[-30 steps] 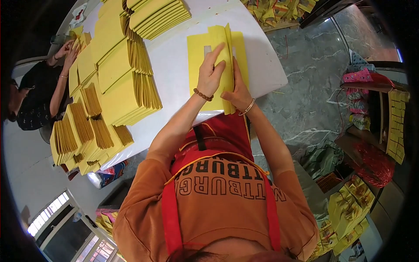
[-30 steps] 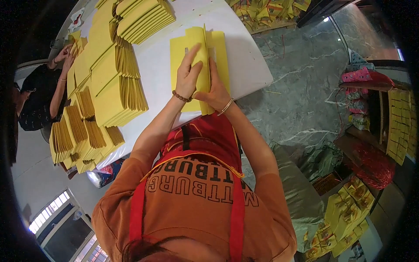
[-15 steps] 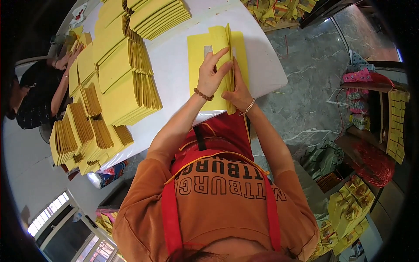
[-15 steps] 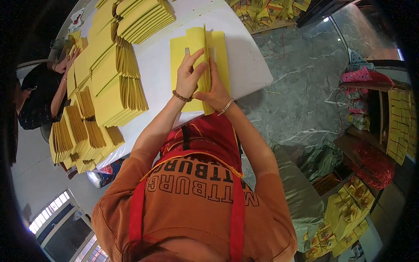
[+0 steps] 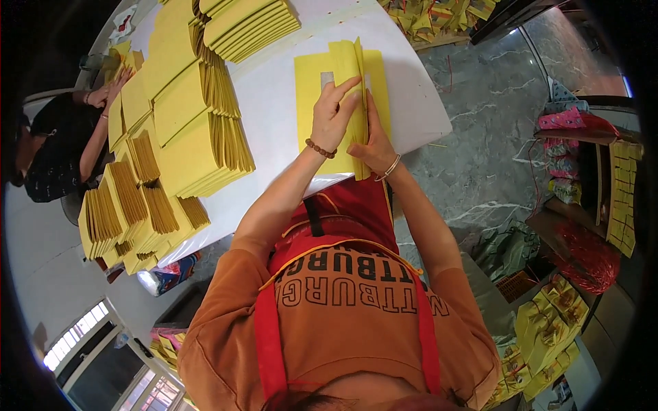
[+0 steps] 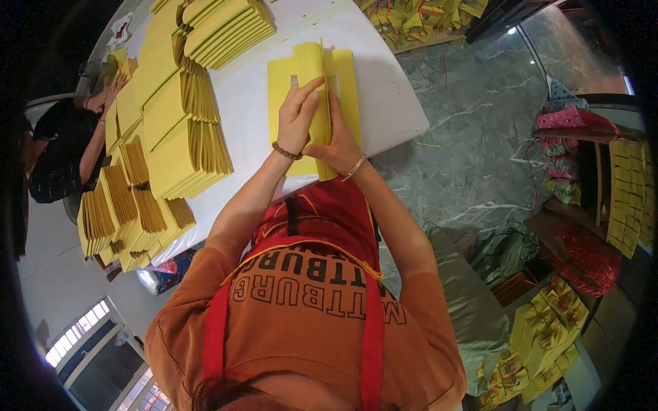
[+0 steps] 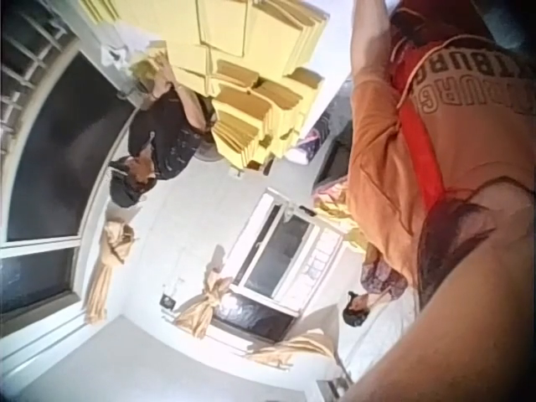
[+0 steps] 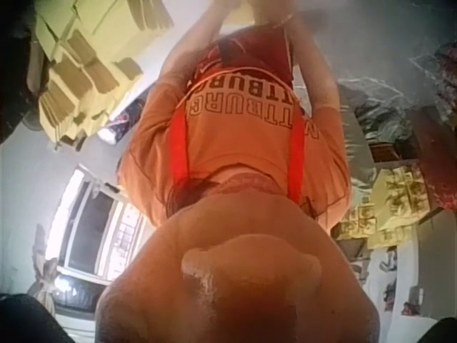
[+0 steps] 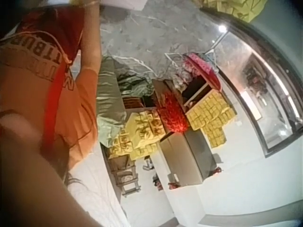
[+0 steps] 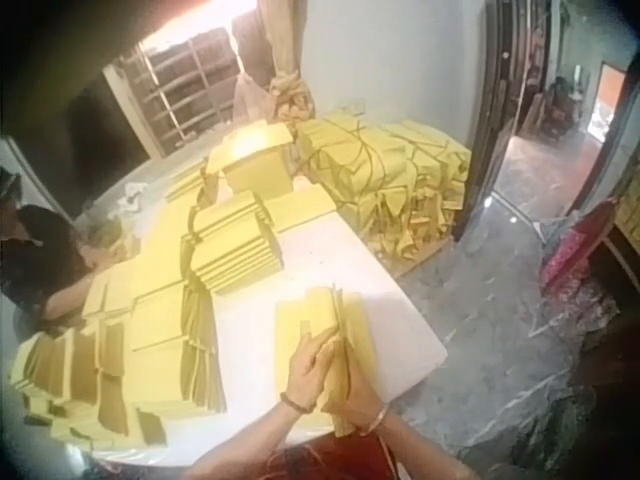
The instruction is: Folding and stacking yellow joss paper sheets at a workstation.
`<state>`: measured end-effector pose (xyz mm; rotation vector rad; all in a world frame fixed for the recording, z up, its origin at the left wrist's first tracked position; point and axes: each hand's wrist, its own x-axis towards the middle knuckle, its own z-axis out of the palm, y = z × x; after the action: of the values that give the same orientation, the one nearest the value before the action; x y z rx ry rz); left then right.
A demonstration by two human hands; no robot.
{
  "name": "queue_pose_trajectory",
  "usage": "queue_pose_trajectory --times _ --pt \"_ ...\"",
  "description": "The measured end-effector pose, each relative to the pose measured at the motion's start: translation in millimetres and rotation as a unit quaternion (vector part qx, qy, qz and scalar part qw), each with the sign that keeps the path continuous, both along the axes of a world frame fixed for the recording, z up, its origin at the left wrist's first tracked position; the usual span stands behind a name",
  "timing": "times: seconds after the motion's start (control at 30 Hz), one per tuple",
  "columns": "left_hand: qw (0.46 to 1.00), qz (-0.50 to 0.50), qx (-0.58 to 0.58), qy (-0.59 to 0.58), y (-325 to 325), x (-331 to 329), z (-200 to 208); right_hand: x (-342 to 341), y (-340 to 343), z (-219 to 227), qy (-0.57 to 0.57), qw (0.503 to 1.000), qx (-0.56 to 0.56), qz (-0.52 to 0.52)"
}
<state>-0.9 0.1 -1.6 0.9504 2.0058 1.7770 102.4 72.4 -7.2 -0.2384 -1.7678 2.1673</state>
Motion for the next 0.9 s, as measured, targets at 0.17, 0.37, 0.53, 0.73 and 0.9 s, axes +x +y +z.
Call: queue_pose_trajectory --times 0.17,0.37,0.53,0.73,0.9 --pt "0.999 0.010 -0.008 0.034 2 3 5 0 1 -1 -0.006 1.000 0.004 -0.004" --pt "0.999 0.001 -0.007 0.032 -1 0 -1 0 1 3 -0.001 1.000 -0.022 0.004" --pt "0.997 0.040 0.061 -0.039 8 7 4 0 0 8 0.002 1.000 -0.026 0.011" --pt "0.999 0.009 0.023 0.034 -1 -3 3 -1 1 -1 0.012 0.999 0.036 -0.026" --pt "0.995 -0.012 -0.079 0.053 -2 -3 7 -4 8 -5 0.009 0.998 0.016 -0.065"
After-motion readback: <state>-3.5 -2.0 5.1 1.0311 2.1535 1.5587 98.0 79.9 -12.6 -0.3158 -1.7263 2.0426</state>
